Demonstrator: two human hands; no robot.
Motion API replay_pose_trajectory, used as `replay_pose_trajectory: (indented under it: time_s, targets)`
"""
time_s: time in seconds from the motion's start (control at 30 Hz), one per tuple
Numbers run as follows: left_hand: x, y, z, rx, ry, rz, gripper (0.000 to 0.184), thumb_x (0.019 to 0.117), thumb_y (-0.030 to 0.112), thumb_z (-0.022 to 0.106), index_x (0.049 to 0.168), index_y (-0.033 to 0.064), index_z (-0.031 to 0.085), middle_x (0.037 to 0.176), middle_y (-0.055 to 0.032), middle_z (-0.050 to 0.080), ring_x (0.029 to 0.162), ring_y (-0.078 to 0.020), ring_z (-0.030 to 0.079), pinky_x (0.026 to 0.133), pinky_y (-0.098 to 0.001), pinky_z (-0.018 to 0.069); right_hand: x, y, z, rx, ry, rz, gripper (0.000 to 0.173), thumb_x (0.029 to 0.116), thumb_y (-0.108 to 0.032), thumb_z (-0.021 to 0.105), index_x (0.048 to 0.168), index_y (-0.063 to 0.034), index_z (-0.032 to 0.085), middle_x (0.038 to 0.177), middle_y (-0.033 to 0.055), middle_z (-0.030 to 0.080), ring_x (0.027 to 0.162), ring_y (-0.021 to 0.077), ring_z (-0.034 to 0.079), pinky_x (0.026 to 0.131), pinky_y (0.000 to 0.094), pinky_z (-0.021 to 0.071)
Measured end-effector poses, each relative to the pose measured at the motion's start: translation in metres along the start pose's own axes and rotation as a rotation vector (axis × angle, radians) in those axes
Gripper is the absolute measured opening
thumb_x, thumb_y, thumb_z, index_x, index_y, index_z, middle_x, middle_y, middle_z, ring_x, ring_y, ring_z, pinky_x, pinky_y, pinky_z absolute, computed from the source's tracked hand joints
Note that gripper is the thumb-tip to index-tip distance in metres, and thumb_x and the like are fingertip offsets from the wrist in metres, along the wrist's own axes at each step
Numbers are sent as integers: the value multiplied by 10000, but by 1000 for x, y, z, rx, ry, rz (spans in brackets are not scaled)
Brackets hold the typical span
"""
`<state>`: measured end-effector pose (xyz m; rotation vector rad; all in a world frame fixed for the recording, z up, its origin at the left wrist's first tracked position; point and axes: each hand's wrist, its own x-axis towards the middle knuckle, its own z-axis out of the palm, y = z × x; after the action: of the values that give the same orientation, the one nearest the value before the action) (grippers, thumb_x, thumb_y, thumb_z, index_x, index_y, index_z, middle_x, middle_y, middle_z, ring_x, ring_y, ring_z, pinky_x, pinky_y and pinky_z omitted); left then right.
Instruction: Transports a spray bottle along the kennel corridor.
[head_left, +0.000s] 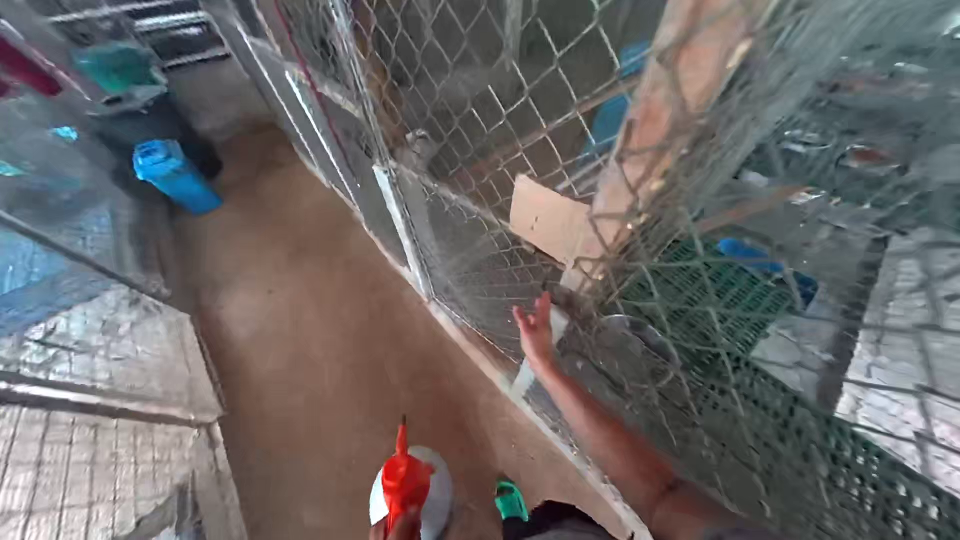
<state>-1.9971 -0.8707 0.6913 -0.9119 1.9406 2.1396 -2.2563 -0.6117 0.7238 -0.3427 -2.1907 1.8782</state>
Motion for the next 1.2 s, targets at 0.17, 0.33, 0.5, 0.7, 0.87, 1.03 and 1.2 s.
replay_pose_trajectory:
  time_s: [0.17, 0.33, 0.5, 0.7, 0.87, 1.03, 1.2]
  targets:
    - [108, 69, -14, 52, -74, 37, 193, 949, 143, 468, 828, 89, 608, 578, 81, 618, 496, -18, 585, 514, -214, 526, 38, 16, 30, 126, 213, 86, 917, 1009, -178, 615, 1600, 100, -28, 1676, 343, 13, 1589, 380, 93, 1294, 435, 142]
    - [218, 116, -8, 247, -284, -23, 162, 954, 131, 517, 881, 21, 611, 621, 58, 610, 544, -23, 590, 559, -218, 532, 66, 22, 53, 32, 478, 170, 662, 1102, -212, 454, 1579, 135, 152, 1643, 355, 193, 1550, 383, 260, 1268, 411, 244]
    - [334, 157, -12, 465, -643, -72, 151, 939, 104, 582, 878, -26, 631, 641, 16, 616, 553, -46, 588, 566, -244, 529, 99, 4, 68, -229, 668, 290, 558, 1126, -233, 397, 1522, 153, 318, 1535, 374, 398, 1459, 432, 414, 1233, 470, 310]
    - [414, 224, 32, 673, -957, -133, 132, 935, 112, 599, 872, 3, 640, 665, 20, 618, 587, -51, 596, 602, -252, 531, 130, -33, 95, -227, 790, 377, 412, 1123, -157, 378, 1372, 138, 519, 1286, 313, 629, 1185, 374, 630, 1054, 493, 481]
    - [461, 238, 86, 831, -1137, -194, 267, 1054, 195, 508, 924, 9, 649, 710, 18, 629, 606, -55, 584, 640, -265, 523, 153, 6, 111, -387, 944, 248, 400, 1099, -101, 408, 1353, 190, 511, 1162, 349, 664, 1074, 409, 677, 990, 487, 520]
    - [490, 240, 151, 873, -1121, -219, 361, 1084, 240, 459, 911, -8, 656, 726, -7, 637, 641, -70, 598, 676, -285, 529, 242, 23, 72, -226, 957, 222, 453, 1116, -110, 365, 1461, 184, 385, 1352, 360, 576, 1252, 383, 610, 1107, 417, 469]
    - [497, 250, 229, 689, -1078, -303, 260, 1058, 222, 523, 964, 8, 636, 680, 1, 619, 574, -65, 591, 574, -240, 528, 370, 16, 9, -315, 786, 389, 440, 1102, -141, 452, 1490, 66, 457, 1518, 308, 462, 1405, 420, 476, 1179, 483, 386]
